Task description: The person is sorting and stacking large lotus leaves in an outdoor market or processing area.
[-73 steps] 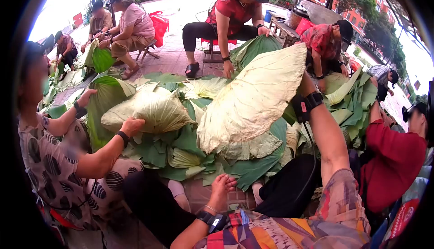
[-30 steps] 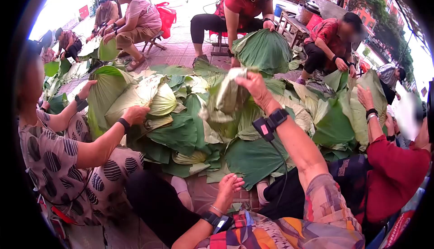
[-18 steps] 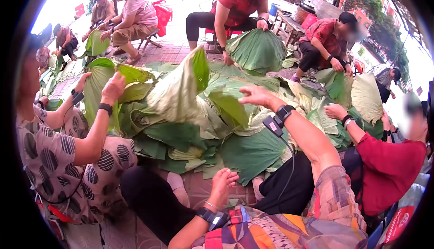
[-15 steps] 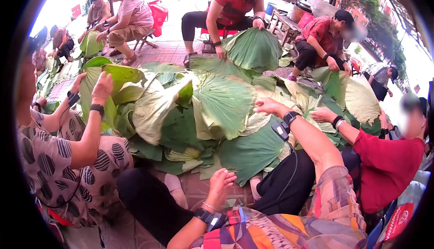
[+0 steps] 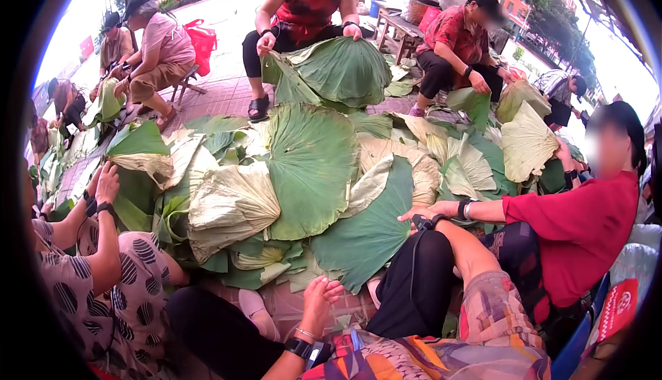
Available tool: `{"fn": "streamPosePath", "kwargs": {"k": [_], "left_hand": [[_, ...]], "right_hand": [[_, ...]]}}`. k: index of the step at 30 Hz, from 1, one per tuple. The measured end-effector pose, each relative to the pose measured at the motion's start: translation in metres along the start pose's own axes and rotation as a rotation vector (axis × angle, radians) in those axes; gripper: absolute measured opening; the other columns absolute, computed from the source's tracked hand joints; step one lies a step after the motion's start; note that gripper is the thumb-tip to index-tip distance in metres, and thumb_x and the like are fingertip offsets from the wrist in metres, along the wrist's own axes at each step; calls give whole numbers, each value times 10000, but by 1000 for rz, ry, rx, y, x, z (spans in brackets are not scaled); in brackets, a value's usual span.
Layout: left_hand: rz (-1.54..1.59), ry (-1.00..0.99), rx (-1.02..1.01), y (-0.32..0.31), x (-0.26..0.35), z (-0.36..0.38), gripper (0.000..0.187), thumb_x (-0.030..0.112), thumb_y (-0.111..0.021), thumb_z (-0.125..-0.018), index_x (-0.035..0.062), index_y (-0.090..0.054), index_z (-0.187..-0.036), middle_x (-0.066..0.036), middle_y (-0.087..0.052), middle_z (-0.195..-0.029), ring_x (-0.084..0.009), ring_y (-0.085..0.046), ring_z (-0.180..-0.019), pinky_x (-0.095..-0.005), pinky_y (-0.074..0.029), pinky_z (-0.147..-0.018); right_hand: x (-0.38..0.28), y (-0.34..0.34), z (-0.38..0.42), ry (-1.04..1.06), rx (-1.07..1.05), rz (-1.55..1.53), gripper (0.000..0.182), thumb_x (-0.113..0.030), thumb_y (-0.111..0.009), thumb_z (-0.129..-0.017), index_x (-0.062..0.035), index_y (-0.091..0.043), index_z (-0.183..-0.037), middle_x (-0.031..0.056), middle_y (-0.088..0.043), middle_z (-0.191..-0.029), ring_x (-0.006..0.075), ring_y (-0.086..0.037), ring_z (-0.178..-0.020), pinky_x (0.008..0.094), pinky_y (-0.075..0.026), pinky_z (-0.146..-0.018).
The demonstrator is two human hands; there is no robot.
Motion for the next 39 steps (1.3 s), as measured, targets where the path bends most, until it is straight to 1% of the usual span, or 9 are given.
{"fn": "streamPosePath", "kwargs": {"k": [5,8,11,13,15,20,29,35,39], "left_hand": [[4,-16,2,0,-3,-2,317,221,-481,-849,53,-407,-1107,-134,-578,-932,-225,-601,-800,-280,-462,-612],[-3,-15,2,0,-3,1,319,223,-485,-847,55,-407,-1107,-133,-577,-932,-222,-601,-799,-280,-463,-614],[-11,1,-9,-2,-1,3,309,226,-491,-846,60,-411,-1094,-125,-578,-925,-213,-601,-800,-274,-464,-615],[6,-26,-44,-2,-1,2,297,228,-498,-843,65,-415,-1078,-116,-579,-918,-201,-601,-799,-264,-463,-616],[17,-23,-41,-4,1,4,285,227,-501,-843,69,-418,-1066,-111,-579,-914,-194,-600,-799,-254,-461,-616],[12,-46,-51,-9,7,11,271,229,-509,-838,75,-421,-1044,-124,-576,-923,-215,-597,-817,-266,-464,-620],[36,-82,-74,-6,9,16,277,235,-505,-839,68,-424,-1045,-154,-575,-955,-249,-594,-843,-285,-473,-633],[40,-56,-65,2,2,12,280,241,-502,-838,68,-431,-1048,-166,-569,-965,-262,-589,-859,-304,-468,-654],[27,-37,-17,15,-1,4,269,252,-514,-829,77,-450,-1023,-166,-571,-953,-273,-587,-854,-326,-459,-668]], "right_hand": [[-8,-5,-17,-71,-165,-106,244,-206,-683,-706,-101,-464,-685,16,-492,-571,124,-470,-444,268,-456,-469],[-42,-14,-8,423,-66,-286,173,-69,-644,-696,-72,-471,-701,29,-518,-623,118,-485,-487,252,-385,-412],[-123,-18,42,562,-95,-402,168,-70,-626,-698,-90,-462,-668,-20,-455,-543,102,-434,-418,257,-357,-373],[-179,-28,92,836,-240,-409,148,-82,-603,-738,-54,-525,-861,33,-582,-769,121,-563,-626,275,-485,-550],[-223,-47,149,1004,-424,-456,205,-64,-571,-762,-20,-524,-957,65,-593,-880,151,-583,-761,308,-485,-699],[-273,-68,219,1260,-454,-551,213,-66,-529,-800,-7,-506,-1003,70,-576,-938,172,-564,-837,333,-458,-767],[-183,-58,123,852,-135,-511,492,-152,-657,-729,-40,-391,-1126,53,-527,-946,154,-541,-814,288,-448,-678],[-1,-3,13,474,223,-550,250,-184,-690,-660,-89,-499,-792,17,-488,-804,133,-417,-635,260,-351,-558],[89,-16,-15,315,511,-532,361,-195,-726,-606,3,-498,-804,43,-495,-721,153,-438,-592,288,-364,-556]]}}
Point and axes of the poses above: each hand's wrist, its own z-axis away from the middle knuckle, its own y-axis out of the back of the hand, x = y × z, the point moved 1 cm from there along -z, towards the middle knuckle
